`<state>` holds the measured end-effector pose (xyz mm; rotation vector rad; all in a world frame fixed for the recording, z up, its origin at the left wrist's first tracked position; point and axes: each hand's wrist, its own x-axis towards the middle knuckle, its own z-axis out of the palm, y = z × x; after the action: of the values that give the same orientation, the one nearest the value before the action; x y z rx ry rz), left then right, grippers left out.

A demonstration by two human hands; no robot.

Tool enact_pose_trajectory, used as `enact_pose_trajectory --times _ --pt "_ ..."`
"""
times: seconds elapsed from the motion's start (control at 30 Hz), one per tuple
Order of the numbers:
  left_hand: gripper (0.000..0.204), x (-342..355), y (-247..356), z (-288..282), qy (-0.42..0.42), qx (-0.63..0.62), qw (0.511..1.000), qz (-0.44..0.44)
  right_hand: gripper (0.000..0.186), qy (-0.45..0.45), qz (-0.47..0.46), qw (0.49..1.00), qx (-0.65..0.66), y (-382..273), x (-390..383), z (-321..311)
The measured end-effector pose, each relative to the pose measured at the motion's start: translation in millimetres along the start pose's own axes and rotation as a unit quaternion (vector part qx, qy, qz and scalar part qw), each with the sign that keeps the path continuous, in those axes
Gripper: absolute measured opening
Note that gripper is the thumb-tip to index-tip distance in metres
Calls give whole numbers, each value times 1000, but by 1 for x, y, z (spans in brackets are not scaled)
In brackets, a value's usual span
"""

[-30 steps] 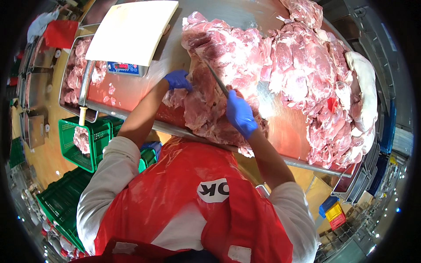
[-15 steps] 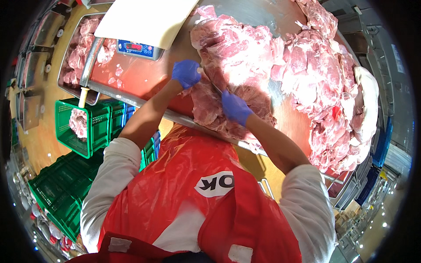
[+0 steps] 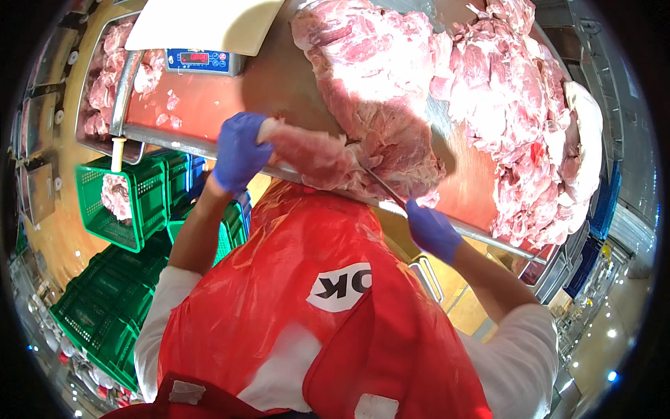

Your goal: The person cuts large pieces of raw meat into smaller portions using a knife on a cutting board. They weigh the portions on a digital scale and place them into metal trays and green crates.

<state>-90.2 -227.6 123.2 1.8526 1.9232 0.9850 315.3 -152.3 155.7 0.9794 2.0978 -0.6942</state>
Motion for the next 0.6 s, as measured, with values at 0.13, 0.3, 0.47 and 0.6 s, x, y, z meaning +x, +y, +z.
enact_pose_trajectory --times 0.13,0.3,0.47,0.6 --pt "18 -6 34 -35 -1 -57 998 36 14 105 -75 984 120 -18 12 -51" --pt "23 17 52 -37 -4 -43 997 64 19 152 -145 972 105 -80 156 -74" --pt "24 21 60 -39 4 -31 995 95 22 200 -105 971 73 -79 125 -13" --pt "27 18 68 -46 13 -65 983 169 23 84 21 989 121 -60 42 27"
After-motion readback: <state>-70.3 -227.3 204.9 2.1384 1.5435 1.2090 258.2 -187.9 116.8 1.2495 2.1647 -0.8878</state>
